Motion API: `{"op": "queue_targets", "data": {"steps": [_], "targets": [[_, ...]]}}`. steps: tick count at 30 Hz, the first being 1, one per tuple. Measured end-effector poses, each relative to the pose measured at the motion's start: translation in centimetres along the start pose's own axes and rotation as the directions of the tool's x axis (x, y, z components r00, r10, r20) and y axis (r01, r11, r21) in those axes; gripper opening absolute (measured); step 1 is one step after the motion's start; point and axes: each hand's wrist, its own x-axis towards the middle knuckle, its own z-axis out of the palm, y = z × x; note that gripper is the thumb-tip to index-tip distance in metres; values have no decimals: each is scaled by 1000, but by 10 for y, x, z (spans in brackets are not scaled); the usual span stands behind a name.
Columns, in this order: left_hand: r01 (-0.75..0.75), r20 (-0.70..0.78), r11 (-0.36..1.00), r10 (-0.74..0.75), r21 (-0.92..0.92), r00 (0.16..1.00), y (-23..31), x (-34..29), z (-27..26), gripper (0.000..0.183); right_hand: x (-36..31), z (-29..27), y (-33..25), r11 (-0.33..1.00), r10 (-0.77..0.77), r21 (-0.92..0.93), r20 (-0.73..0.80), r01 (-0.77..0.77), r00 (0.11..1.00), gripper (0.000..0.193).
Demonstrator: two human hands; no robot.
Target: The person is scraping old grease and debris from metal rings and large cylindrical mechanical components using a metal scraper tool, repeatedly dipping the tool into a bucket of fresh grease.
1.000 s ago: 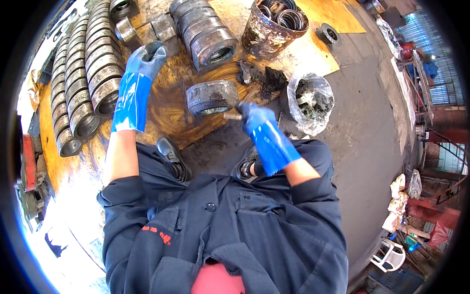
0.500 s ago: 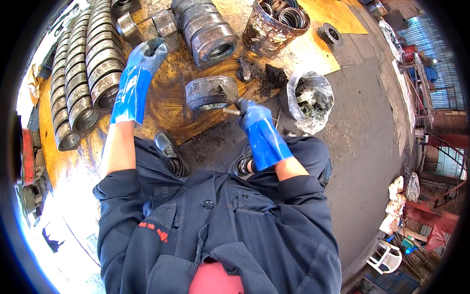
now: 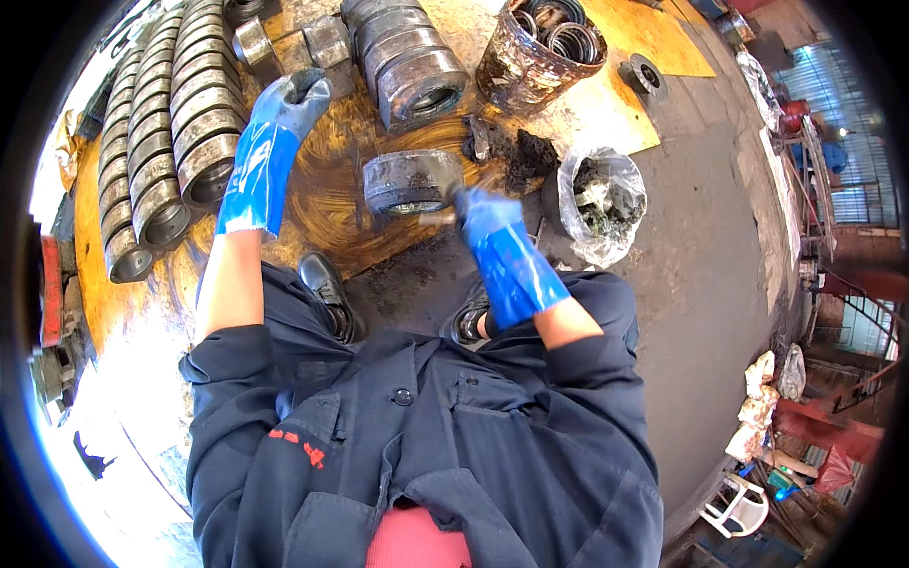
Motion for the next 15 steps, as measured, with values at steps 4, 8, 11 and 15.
{"op": "queue_targets", "data": {"steps": [4,8,11,15], "targets": [[-45,-21,999,44,-26,999,-9,9,18,33,0,-4,-25,978,-38,-190,255,89,966,26],[-57,-38,998,57,1,998,-12,11,9,32,26,0,-11,978,-143,-154,12,143,990,40],[-5,-67,1000,6,18,998,-11,6,-2,31,0,-5,-35,920,-207,-292,201,260,958,52],[-34,-19,994,36,106,999,1,11,4,31,18,4,-30,908,-67,-379,293,180,954,44]]}}
